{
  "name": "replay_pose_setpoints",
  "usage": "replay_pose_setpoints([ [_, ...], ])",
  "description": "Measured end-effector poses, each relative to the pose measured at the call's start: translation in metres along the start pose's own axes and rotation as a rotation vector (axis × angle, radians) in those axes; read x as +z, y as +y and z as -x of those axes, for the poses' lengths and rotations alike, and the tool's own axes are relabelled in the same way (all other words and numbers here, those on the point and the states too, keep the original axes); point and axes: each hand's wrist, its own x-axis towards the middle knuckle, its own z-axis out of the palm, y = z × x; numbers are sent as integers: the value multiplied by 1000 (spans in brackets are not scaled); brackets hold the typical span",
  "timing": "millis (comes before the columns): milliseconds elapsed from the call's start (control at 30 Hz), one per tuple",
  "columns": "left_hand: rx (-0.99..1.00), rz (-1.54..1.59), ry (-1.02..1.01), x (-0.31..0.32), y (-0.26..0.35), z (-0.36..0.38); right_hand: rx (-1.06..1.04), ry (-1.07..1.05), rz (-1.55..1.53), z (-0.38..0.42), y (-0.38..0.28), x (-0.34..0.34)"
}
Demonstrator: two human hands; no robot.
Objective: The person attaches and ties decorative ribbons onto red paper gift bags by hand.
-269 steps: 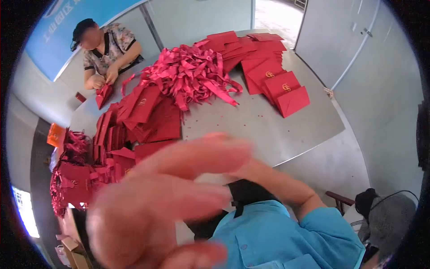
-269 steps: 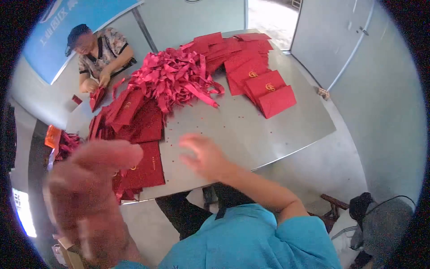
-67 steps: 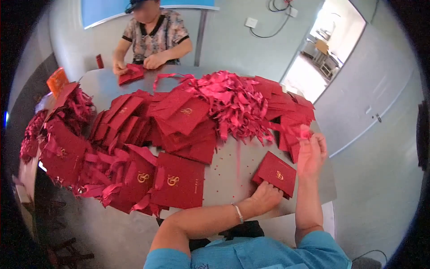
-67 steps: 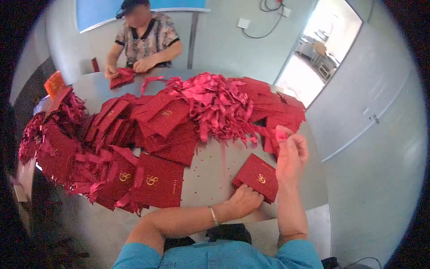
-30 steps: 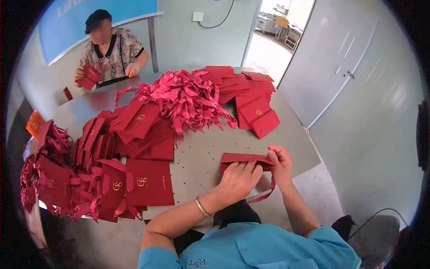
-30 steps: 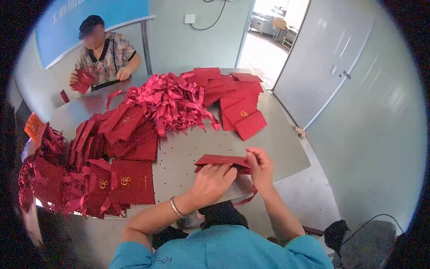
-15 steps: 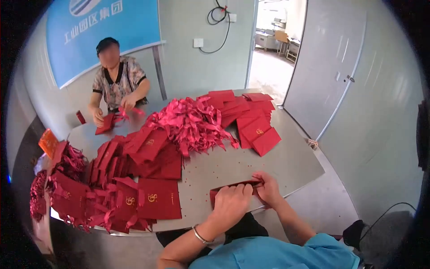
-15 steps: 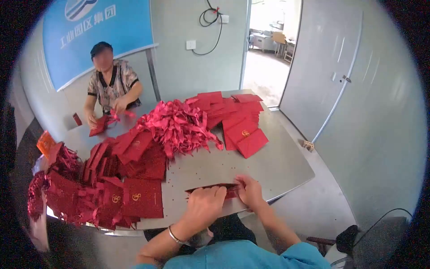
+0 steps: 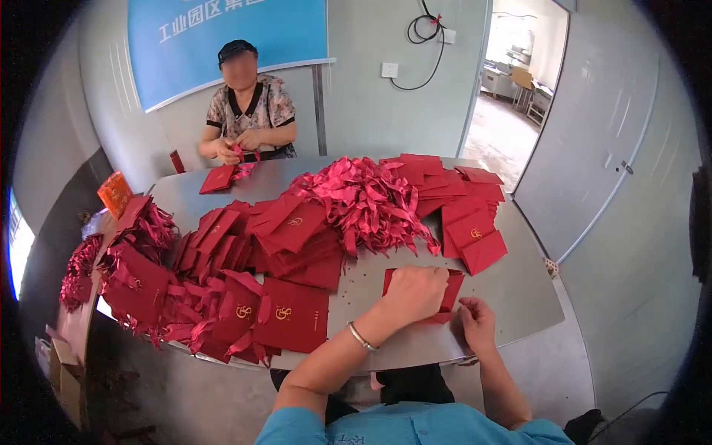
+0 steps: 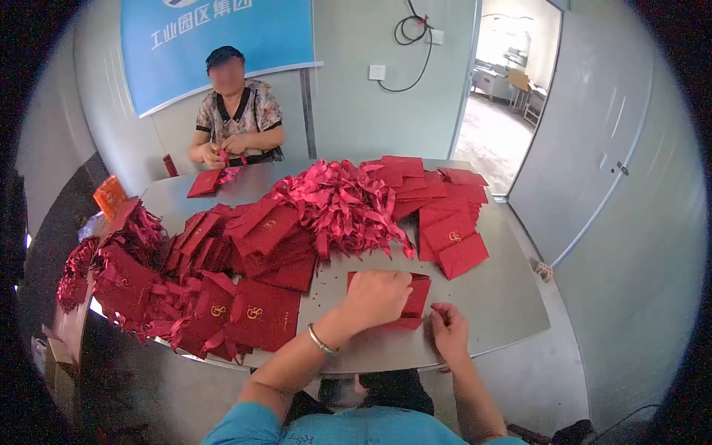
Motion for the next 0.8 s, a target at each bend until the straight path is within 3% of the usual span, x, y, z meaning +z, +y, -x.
replay_pose_setpoints([
  [67,-48,30,-53,7,-14,-1,61,-86,99,1,-7,1],
  [233,-230,138,-331,43,-49,20,-39,-61,112,-4,-21,4],
  [400,-281,340,-528,60,-60,27,-25,-45,167,-1,-35,2],
  [567,-202,534,-550,65,-59,27,223,13,-188,-5,-28,-3],
  [633,-251,693,-637,58,-53,24,224,-24,-365,-8,-42,-4],
  [667,-316,832,-703,54,-50,23,237,-13,-360,-12,-47,-3],
  [800,-369,909,-841,44,-47,17,85,-205,-319,-22,-53,6],
])
